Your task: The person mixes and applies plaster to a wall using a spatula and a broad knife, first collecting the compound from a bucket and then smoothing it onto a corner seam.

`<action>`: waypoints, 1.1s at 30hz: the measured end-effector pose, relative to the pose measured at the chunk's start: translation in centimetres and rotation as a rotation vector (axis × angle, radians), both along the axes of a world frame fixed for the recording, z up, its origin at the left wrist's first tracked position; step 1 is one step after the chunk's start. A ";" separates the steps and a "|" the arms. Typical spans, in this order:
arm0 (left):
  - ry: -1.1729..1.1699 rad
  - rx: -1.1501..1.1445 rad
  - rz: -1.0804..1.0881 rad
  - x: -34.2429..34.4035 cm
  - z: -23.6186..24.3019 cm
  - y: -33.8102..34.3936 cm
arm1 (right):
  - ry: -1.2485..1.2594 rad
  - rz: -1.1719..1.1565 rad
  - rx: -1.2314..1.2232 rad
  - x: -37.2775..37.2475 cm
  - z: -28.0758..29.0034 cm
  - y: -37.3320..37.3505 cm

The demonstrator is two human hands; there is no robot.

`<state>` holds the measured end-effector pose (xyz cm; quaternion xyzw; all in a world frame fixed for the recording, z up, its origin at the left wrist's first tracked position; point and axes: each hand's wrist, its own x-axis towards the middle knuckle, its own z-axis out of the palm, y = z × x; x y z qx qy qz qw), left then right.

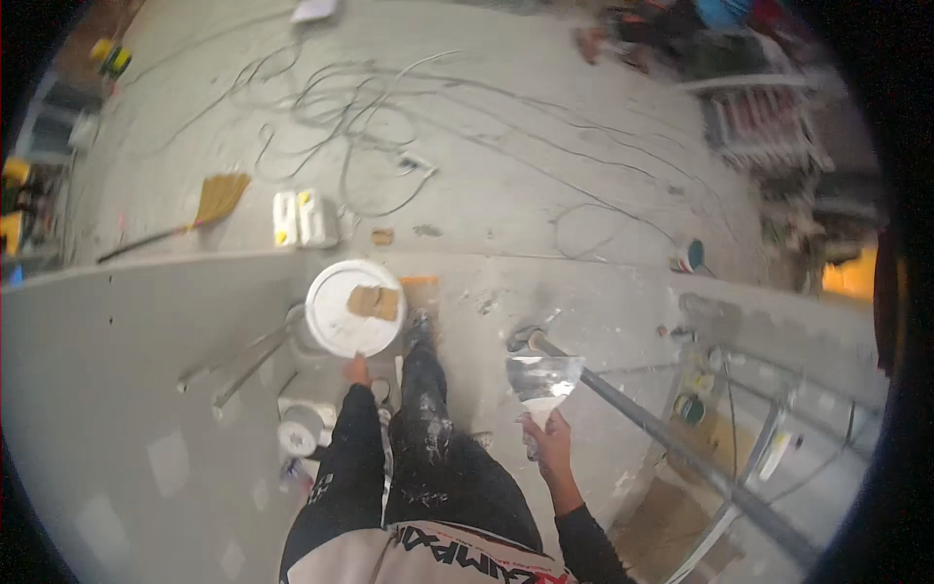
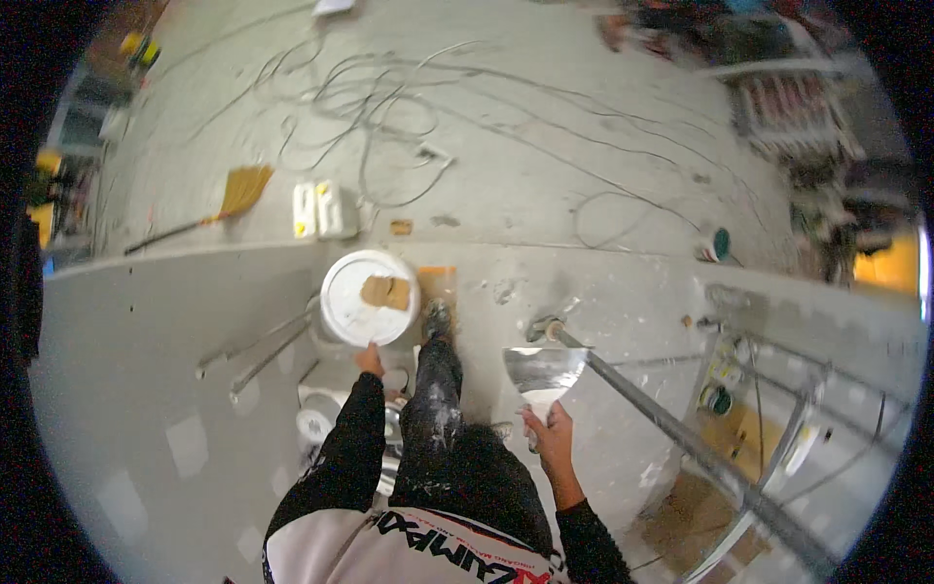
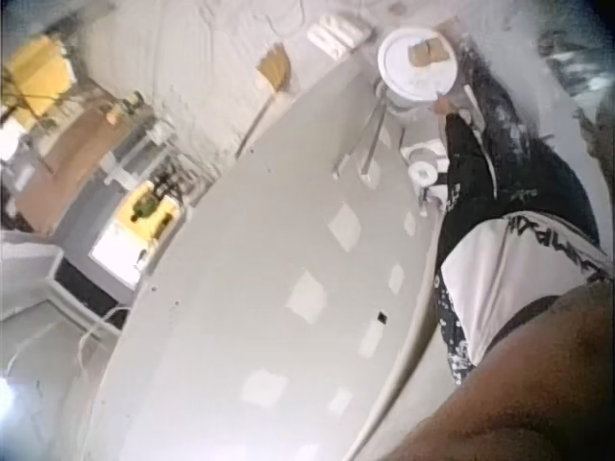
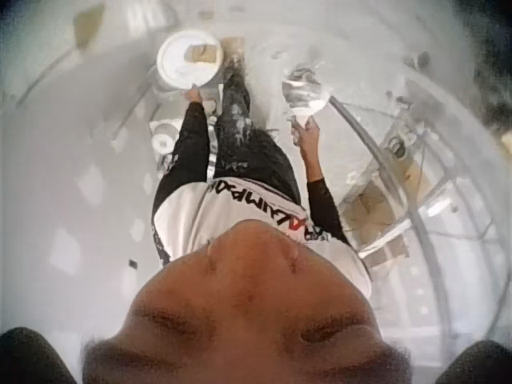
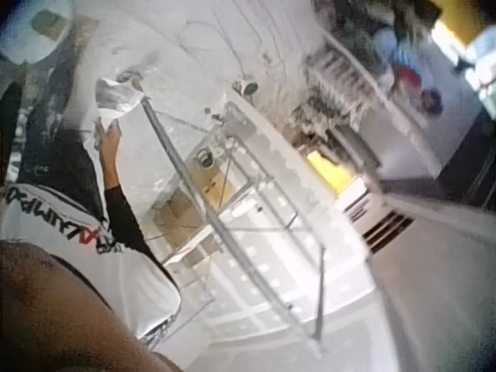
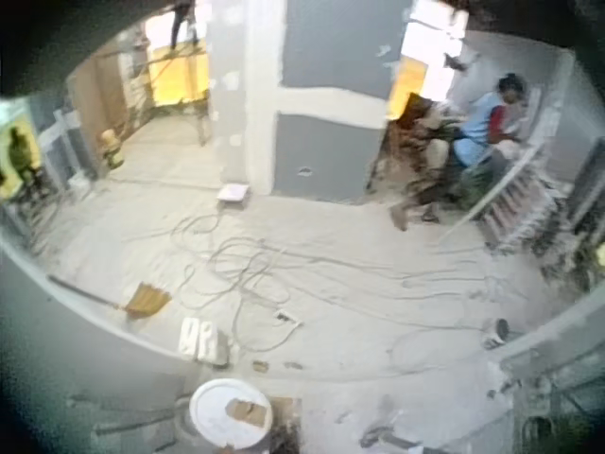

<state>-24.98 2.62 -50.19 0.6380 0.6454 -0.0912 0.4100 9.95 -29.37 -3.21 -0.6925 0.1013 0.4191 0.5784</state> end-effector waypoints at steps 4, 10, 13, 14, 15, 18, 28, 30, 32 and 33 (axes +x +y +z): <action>0.304 0.007 -0.889 10.1 7.8 -10.1 | -0.134 0.011 -0.279 -0.7 2.5 -9.0; -0.657 0.238 -0.228 13.2 11.4 -10.5 | -0.268 0.186 0.015 -4.4 4.9 -18.5; -0.791 -0.246 -0.264 19.7 18.7 -19.8 | -0.382 0.090 -0.074 -7.5 7.9 -27.7; -0.855 -0.029 -0.496 21.6 19.8 -18.0 | -0.339 0.093 -0.025 -4.3 11.4 -27.1; -0.883 0.154 -0.755 21.5 20.2 -17.8 | -0.351 0.087 -0.036 -5.0 12.2 -28.3; -0.677 -0.687 -0.201 25.1 27.7 -26.3 | -0.329 -0.098 -0.085 -7.2 11.5 -36.0; -0.199 -0.868 -0.996 15.8 27.0 -33.2 | -0.235 -0.865 -0.057 -21.6 11.0 -54.7; -0.487 -0.589 -1.499 16.6 28.2 -34.4 | -0.255 -0.963 0.018 -22.9 9.6 -56.7; -0.344 -0.749 -1.588 16.0 30.3 -35.3 | -0.243 -1.051 0.033 -24.7 9.3 -56.9; -0.221 -0.712 -1.562 17.2 29.8 -36.5 | -0.240 -1.095 0.055 -24.7 10.4 -57.1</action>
